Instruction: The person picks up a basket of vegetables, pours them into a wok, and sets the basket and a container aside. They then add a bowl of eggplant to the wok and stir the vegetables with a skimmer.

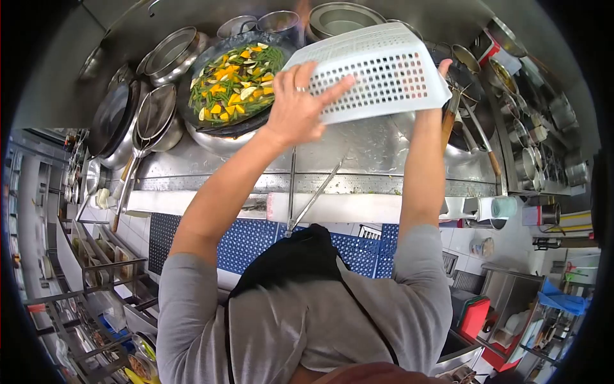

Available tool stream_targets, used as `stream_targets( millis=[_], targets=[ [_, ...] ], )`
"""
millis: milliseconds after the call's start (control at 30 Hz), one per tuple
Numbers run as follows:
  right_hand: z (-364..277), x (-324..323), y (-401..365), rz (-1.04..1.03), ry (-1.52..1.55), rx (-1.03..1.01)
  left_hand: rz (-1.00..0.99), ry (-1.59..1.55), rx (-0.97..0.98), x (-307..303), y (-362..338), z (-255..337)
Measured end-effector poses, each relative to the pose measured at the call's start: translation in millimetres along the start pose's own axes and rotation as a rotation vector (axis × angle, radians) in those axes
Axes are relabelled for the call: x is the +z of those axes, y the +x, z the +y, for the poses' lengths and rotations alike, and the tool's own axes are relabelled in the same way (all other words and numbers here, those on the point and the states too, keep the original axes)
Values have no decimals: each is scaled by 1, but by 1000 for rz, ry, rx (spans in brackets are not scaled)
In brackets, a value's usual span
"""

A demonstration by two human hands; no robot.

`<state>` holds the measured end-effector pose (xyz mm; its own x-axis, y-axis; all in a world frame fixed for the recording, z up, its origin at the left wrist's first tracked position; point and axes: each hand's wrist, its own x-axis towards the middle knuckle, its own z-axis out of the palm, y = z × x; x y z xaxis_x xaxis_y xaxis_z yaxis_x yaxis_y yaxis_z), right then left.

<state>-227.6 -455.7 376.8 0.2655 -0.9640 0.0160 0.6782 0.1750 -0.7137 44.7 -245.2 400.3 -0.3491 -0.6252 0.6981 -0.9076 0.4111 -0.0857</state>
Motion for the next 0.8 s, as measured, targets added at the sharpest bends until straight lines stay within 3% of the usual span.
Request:
stream_targets(
  millis=[100,133,233,333,367,533,633,800],
  targets=[
    [-3,8,-44,32,-167,-172,60,-128,-127,-3,-5,-4],
    [-5,1,-58,243,-250,-109,140,-191,-194,-4,-8,-4],
    [12,-16,-113,210,-357,-141,302,-356,-383,-6,-24,-13],
    [64,-53,-164,308,-606,-137,472,-797,-585,-7,-43,-27],
    [83,-64,-188,297,-631,-130,550,-1115,-633,-21,-41,-18],
    [170,-60,-293,495,-525,98,577,-1627,-904,-37,-89,-25],
    [190,-47,-319,438,-548,245,573,-1776,-979,-40,-113,-23],
    [182,-13,-311,322,-599,143,551,-1892,-970,-45,-137,-17]
  ],
)
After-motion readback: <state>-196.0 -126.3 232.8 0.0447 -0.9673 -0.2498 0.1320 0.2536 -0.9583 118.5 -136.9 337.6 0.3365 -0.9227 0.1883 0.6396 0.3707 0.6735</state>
